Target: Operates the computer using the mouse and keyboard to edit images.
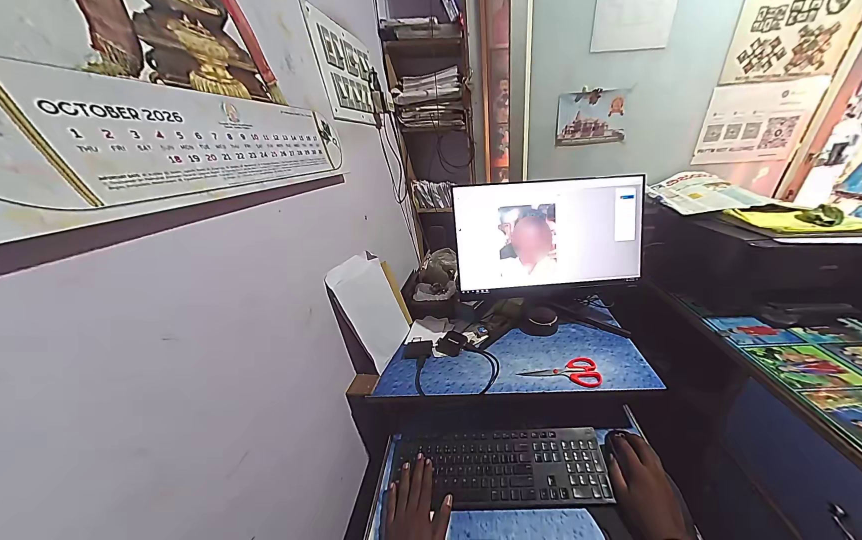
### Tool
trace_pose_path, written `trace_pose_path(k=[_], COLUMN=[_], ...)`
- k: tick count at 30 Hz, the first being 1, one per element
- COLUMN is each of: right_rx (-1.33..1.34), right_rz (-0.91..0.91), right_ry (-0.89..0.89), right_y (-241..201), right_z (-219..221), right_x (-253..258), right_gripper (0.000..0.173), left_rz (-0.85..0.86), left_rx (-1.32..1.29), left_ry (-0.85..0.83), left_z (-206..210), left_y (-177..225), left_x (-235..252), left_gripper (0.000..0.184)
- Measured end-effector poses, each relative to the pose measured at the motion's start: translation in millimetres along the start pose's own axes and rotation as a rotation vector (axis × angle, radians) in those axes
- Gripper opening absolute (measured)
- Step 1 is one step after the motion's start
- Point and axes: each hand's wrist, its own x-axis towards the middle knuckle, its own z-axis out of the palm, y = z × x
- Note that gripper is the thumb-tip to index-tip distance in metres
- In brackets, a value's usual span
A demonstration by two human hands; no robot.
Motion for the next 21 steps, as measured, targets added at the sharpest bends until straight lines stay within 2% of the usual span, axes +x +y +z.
trace_pose_path(k=[21], right_rx=[-0.034], right_rz=[0.025], right_ry=[0.008], right_y=[-4.0], right_z=[-3.2], right_x=[0.2], right_gripper=[0.042], left_rz=[0.005], left_rx=[0.041], left_ry=[0.030], left_z=[5.2], left_y=[-1.5], left_x=[0.1], left_gripper=[0.078])
